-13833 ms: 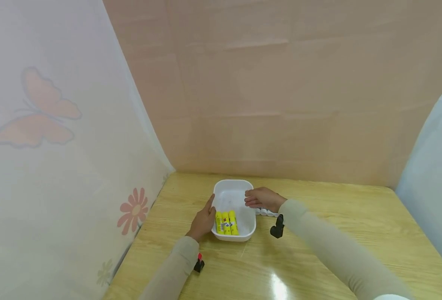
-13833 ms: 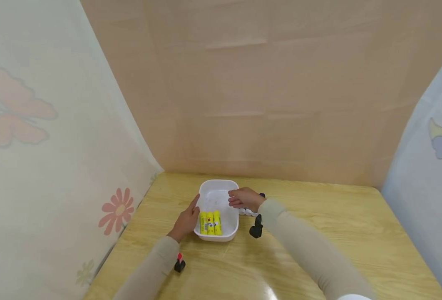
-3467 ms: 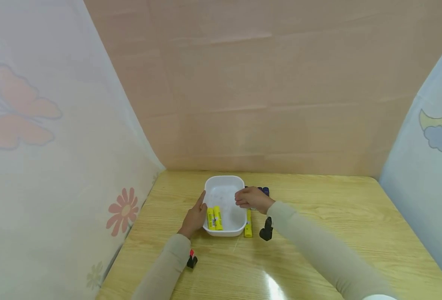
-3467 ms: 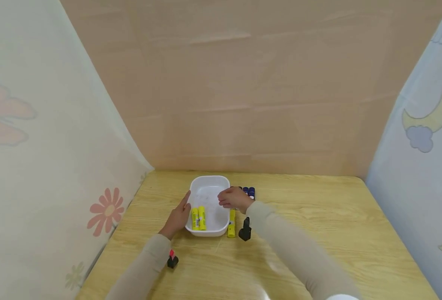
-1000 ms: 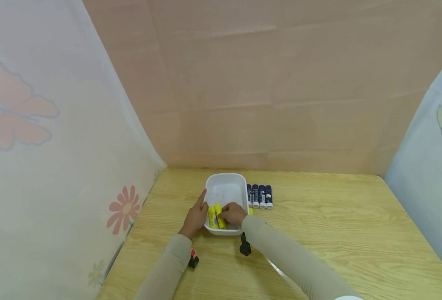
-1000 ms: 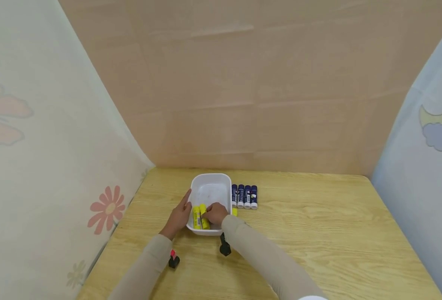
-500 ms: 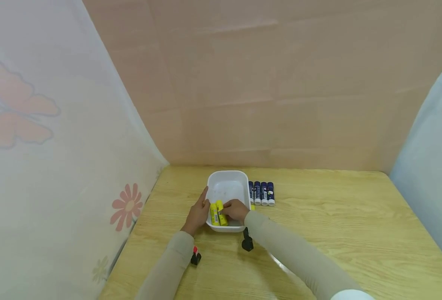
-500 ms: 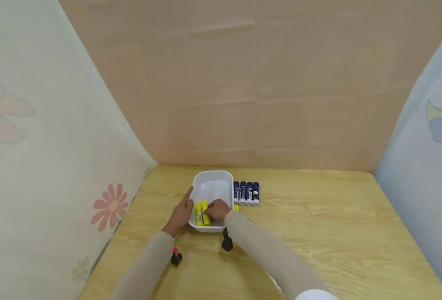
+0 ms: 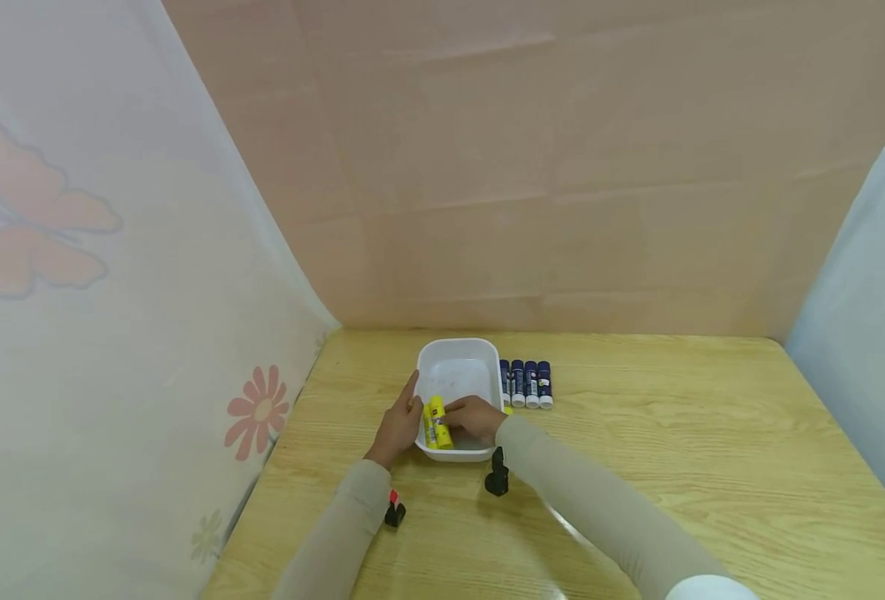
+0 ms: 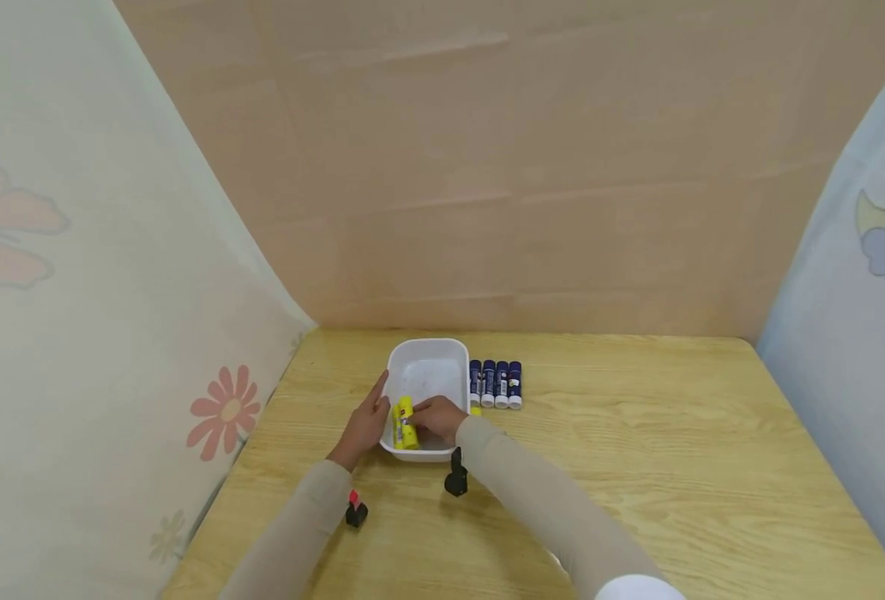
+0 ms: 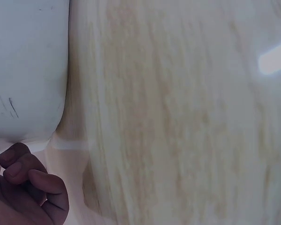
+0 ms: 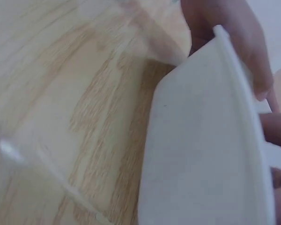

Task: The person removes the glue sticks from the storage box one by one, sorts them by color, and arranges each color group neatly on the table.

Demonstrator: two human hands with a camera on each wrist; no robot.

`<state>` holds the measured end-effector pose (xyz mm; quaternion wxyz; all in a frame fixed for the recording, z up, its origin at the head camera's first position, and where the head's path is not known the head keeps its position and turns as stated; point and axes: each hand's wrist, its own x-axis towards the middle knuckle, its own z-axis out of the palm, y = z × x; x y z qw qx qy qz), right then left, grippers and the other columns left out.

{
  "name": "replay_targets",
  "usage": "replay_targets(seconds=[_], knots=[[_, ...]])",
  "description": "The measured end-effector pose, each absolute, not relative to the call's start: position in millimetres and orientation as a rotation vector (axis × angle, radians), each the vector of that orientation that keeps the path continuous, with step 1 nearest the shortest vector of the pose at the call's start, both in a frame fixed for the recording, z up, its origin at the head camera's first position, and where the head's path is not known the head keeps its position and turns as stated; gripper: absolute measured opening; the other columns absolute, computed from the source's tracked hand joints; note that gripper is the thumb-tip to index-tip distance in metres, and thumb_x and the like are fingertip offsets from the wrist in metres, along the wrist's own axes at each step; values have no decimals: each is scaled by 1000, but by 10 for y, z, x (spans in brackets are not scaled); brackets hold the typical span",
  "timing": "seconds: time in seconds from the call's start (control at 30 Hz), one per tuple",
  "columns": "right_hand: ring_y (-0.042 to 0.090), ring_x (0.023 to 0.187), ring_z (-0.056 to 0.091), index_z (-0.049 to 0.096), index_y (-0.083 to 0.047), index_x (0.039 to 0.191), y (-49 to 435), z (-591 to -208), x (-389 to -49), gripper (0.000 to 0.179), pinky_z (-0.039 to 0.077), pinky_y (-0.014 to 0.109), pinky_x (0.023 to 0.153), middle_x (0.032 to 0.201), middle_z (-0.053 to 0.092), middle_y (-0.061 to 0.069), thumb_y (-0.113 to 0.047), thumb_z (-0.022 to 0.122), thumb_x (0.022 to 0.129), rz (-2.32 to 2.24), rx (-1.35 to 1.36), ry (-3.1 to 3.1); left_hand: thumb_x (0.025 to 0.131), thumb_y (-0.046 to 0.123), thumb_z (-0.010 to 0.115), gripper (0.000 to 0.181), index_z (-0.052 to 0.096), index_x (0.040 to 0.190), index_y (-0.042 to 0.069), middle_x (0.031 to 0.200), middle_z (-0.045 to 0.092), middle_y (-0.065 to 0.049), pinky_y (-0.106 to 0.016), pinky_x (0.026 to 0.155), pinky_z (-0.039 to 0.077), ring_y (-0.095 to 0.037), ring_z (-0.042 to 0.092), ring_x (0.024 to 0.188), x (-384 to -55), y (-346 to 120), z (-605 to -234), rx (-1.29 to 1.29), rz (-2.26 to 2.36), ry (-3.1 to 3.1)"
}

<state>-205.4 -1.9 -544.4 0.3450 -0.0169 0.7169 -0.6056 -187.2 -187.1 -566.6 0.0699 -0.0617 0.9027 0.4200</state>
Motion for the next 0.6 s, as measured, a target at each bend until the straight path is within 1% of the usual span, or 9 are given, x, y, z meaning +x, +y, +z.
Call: replay_targets(seconds=[0.07,0.2,0.27,0.3,0.37,0.47,0.53,0.6], knots=[[28,109,62,51,10,134,-7,-5451,-2061,45,49,39,92,123,61,19,-12,61,96,-1644,-68,1782,103,43,32,51,17,151,53,136,54,-19,-45,74,45,-27,58,83,-1882,-1873,-5671,-172,1263,2715],[31,115,59,44,13,137,18,-5457,-2056,45,46,41,96,129,56,23,-8,54,99,-1805,-115,1623,103,44,32,50,17,150,55,141,50,-17,-51,83,44,-30,57,95,-1894,-1874,-5691,-172,1270,2707],[30,116,58,42,13,139,31,-5440,-2049,45,45,41,98,132,54,23,-8,52,101,-1848,-143,1578,103,45,32,50,17,150,54,142,49,-17,-52,85,45,-30,57,100,-1895,-1876,-5701,-172,1275,2706],[30,116,58,40,12,140,36,-5428,-2045,46,44,41,99,134,53,23,-9,51,101,-1864,-157,1559,103,45,32,50,18,150,54,141,50,-16,-51,83,46,-30,58,99,-1892,-1879,-5704,-181,1284,2701],[28,118,56,38,11,142,42,-5403,-2038,47,43,40,100,136,51,22,-10,50,102,-1907,-164,1503,103,45,31,50,18,151,52,139,52,-18,-47,76,48,-28,60,92,-1882,-1893,-5706,-182,1299,2690],[26,120,55,35,9,145,44,-5376,-2030,48,42,38,101,139,48,22,-12,48,103,-2010,-132,1382,103,46,31,50,17,151,52,132,57,-19,-39,62,48,-25,62,76,-1863,-1921,-5701,-194,1317,2668],[24,120,56,35,7,145,42,-5369,-2031,48,42,36,101,141,46,22,-11,47,103,-2088,-90,1285,103,46,30,50,17,151,52,129,58,-19,-36,58,46,-23,61,71,-1856,-1943,-5698,-204,1313,2665],[22,118,57,35,7,146,38,-5363,-2037,47,42,35,100,144,42,23,-11,46,103,-2142,-77,1214,103,46,30,49,16,150,54,128,59,-18,-34,59,45,-21,60,71,-1855,-1962,-5692,-229,1299,2668]])
